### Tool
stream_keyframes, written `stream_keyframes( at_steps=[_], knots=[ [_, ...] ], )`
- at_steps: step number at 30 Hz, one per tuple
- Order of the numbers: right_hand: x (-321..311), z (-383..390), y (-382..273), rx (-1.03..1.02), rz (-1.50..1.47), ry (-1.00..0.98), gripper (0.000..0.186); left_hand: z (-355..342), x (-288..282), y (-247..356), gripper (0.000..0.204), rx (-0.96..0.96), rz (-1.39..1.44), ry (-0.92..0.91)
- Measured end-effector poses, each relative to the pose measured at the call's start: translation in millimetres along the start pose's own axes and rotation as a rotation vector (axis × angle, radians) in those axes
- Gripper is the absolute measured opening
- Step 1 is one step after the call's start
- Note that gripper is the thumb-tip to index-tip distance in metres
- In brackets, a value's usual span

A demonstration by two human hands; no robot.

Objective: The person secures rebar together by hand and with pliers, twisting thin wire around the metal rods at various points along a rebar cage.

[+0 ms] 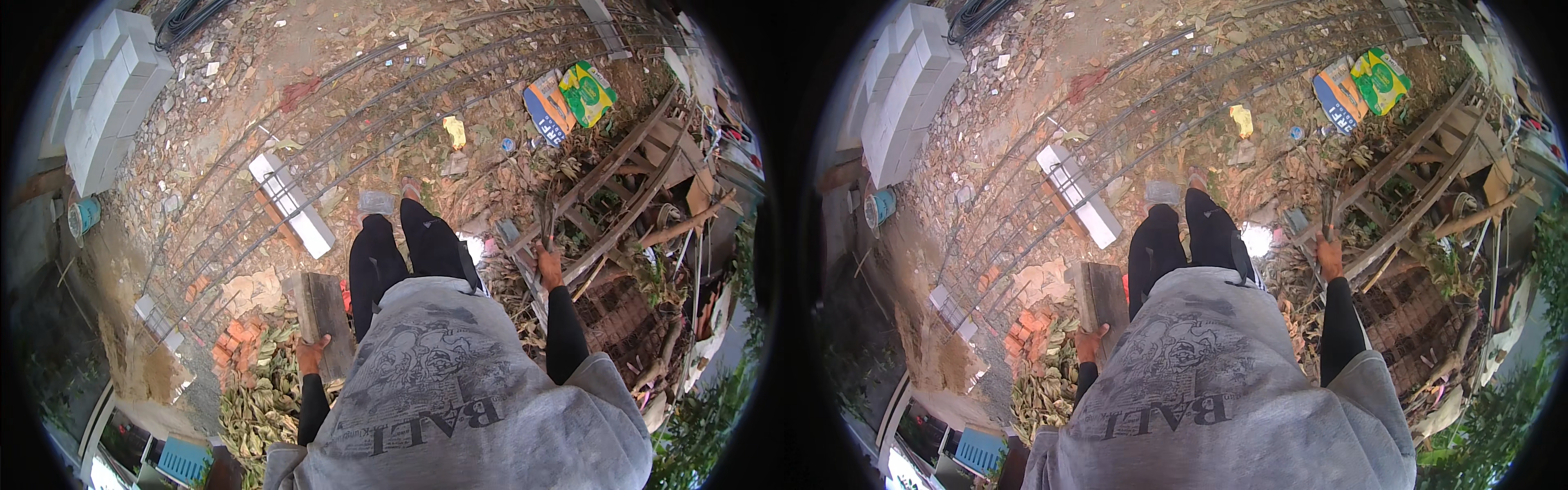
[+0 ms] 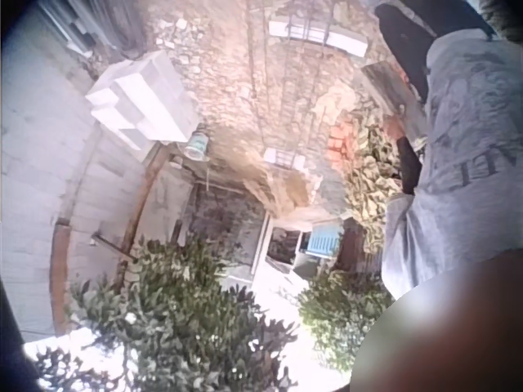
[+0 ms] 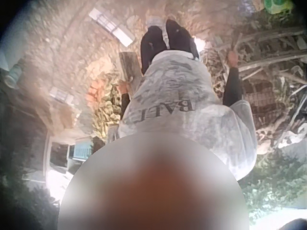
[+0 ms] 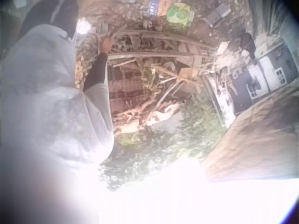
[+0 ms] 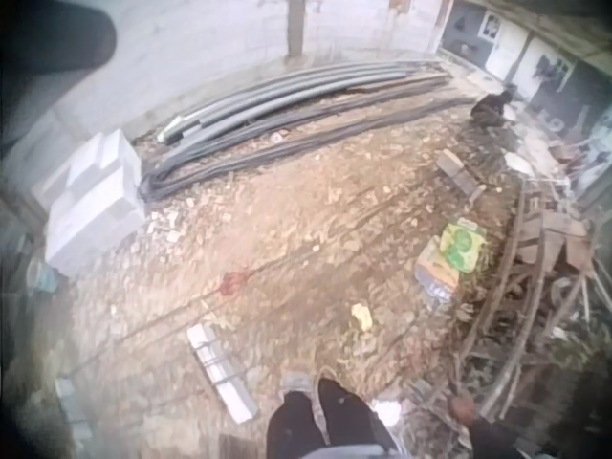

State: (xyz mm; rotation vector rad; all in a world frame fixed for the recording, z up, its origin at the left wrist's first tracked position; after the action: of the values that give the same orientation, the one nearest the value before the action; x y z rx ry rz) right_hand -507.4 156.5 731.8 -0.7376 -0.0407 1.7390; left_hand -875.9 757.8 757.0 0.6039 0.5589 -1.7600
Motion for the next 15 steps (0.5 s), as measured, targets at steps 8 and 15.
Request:
stream_keyframes(
  at_steps=[8,15],
  knots=[
    [-28.6,52.0,-21.4,-0.083,-0.105,0.022,0.027,-18.9,20.9,1.7,0.103,0.019,-0.138,-0.029],
    [-73.2,-26.7,-52.5,-0.168,-0.157,0.146,0.034,29.0,45.3,41.8,0.084,-0.089,-0.126,-0.052]
  ],
)
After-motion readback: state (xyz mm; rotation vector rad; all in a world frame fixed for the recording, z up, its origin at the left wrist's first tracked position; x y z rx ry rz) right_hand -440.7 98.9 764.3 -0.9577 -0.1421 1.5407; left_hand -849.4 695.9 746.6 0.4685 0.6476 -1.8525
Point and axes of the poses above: each hand's wrist, its own z-axis away from the middle knuckle, its own x-axis out of the palm, y = z × x, the point moved 1 cm from there along -z, towards the middle knuckle, and after that the axes turned 2 degrees about x, right-handed, at the moved point
